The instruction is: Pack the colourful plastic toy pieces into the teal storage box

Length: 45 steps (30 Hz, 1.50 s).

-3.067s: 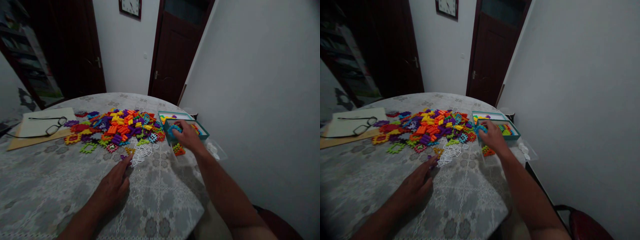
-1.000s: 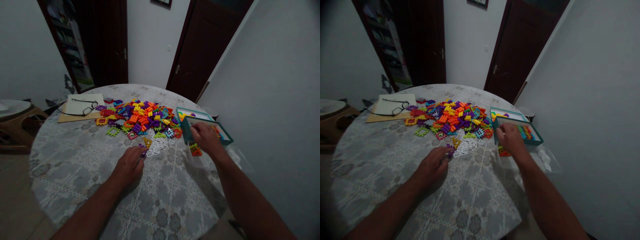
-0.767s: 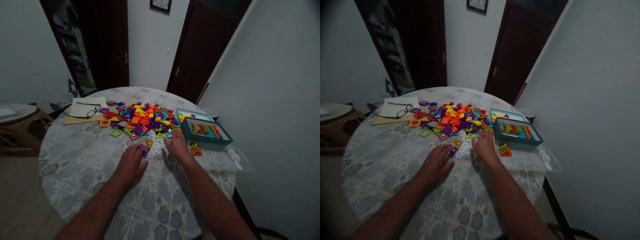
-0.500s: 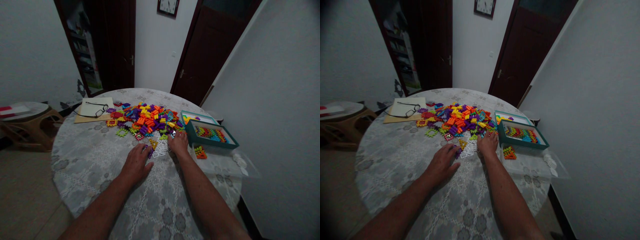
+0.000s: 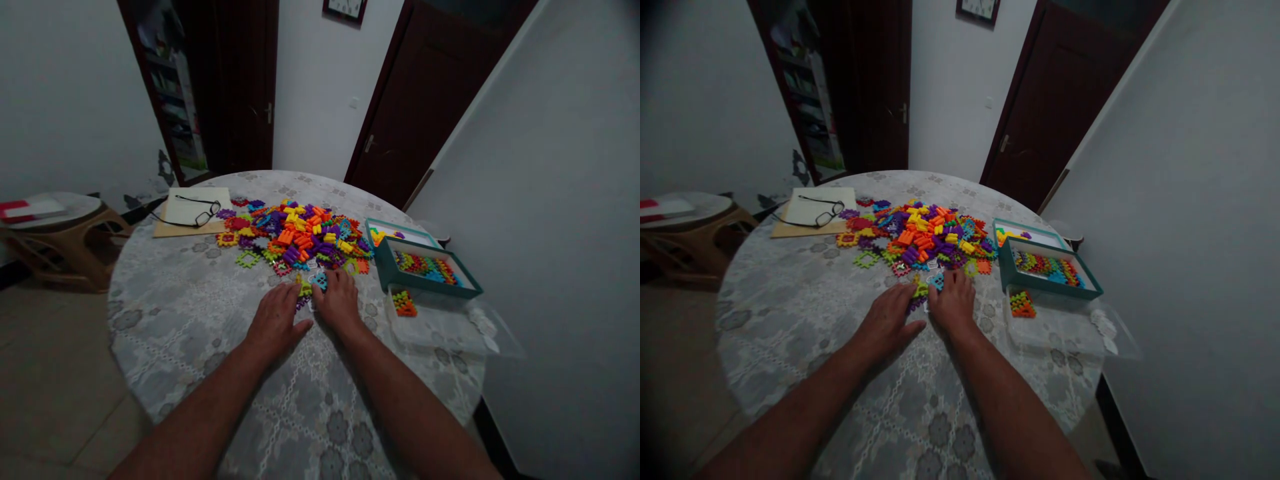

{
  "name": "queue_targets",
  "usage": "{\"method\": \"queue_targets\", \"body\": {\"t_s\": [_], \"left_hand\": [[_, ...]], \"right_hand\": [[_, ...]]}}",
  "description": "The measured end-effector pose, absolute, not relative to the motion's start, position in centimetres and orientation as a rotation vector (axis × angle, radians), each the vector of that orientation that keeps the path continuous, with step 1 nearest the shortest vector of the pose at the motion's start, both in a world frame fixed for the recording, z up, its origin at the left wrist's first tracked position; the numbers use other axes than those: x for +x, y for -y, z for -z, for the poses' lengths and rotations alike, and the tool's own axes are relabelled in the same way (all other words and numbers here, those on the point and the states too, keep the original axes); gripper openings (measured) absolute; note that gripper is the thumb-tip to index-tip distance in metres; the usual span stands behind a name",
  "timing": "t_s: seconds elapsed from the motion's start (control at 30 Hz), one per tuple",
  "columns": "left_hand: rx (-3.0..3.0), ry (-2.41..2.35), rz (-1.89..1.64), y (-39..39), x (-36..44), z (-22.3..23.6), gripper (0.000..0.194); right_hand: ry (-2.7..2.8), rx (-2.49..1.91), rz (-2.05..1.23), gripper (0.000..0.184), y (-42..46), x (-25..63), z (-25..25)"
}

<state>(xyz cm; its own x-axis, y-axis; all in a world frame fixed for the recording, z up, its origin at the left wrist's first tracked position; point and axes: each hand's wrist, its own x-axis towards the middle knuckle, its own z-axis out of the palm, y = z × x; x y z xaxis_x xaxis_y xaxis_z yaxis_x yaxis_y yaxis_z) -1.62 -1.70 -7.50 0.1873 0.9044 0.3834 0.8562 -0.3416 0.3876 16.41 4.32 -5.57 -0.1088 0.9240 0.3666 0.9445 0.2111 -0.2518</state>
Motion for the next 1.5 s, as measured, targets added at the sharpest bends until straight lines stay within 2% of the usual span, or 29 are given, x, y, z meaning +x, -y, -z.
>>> {"method": "queue_targets", "body": {"t_s": [0.17, 0.3, 0.5, 0.6, 0.8, 1.07, 1.3, 1.4, 1.5], "left_hand": [[2.325, -1.692, -0.975, 1.6, -1.7, 7.1, 0.073], [2.297, -1.659, -1.034, 1.8, -1.9, 6.6, 0.061], [2.326, -1.598, -0.993, 2.0, -2.1, 6.2, 0.054], [2.322, -1.571, -0.974, 2.0, -2.1, 6.2, 0.055], [2.2, -1.571, -1.018, 1.9, -2.3, 6.2, 0.06], [2.2, -1.617, -1.074, 1.2, -3.3, 5.9, 0.056], [2.193, -1.731, -1.087, 0.7, -4.0, 6.6, 0.051], [2.248, -1.741, -1.047, 0.7, -4.0, 6.7, 0.048], [2.269, -1.761, -1.003, 1.0, -3.9, 6.4, 0.047]], "right_hand": [[2.124, -1.514, -0.134, 0.05, -2.2, 15.5, 5.1], [2.147, -1.307, -0.356, 0.054, -1.8, 17.4, 4.6], [1.798, -1.303, -0.902, 0.056, -1.8, 21.0, 4.2], [1.634, -1.262, -1.028, 0.059, -1.7, 21.7, 4.7], [1.486, -1.315, -0.992, 0.061, -1.8, 22.2, 5.4], [1.649, -1.342, -0.798, 0.06, -1.0, 23.0, 4.1], [1.712, -1.385, -0.792, 0.046, -0.8, 23.4, 3.7], [1.868, -1.333, -0.855, 0.046, -0.9, 24.1, 3.4], [2.054, -1.23, -0.879, 0.038, -0.7, 24.3, 3.0]]}}
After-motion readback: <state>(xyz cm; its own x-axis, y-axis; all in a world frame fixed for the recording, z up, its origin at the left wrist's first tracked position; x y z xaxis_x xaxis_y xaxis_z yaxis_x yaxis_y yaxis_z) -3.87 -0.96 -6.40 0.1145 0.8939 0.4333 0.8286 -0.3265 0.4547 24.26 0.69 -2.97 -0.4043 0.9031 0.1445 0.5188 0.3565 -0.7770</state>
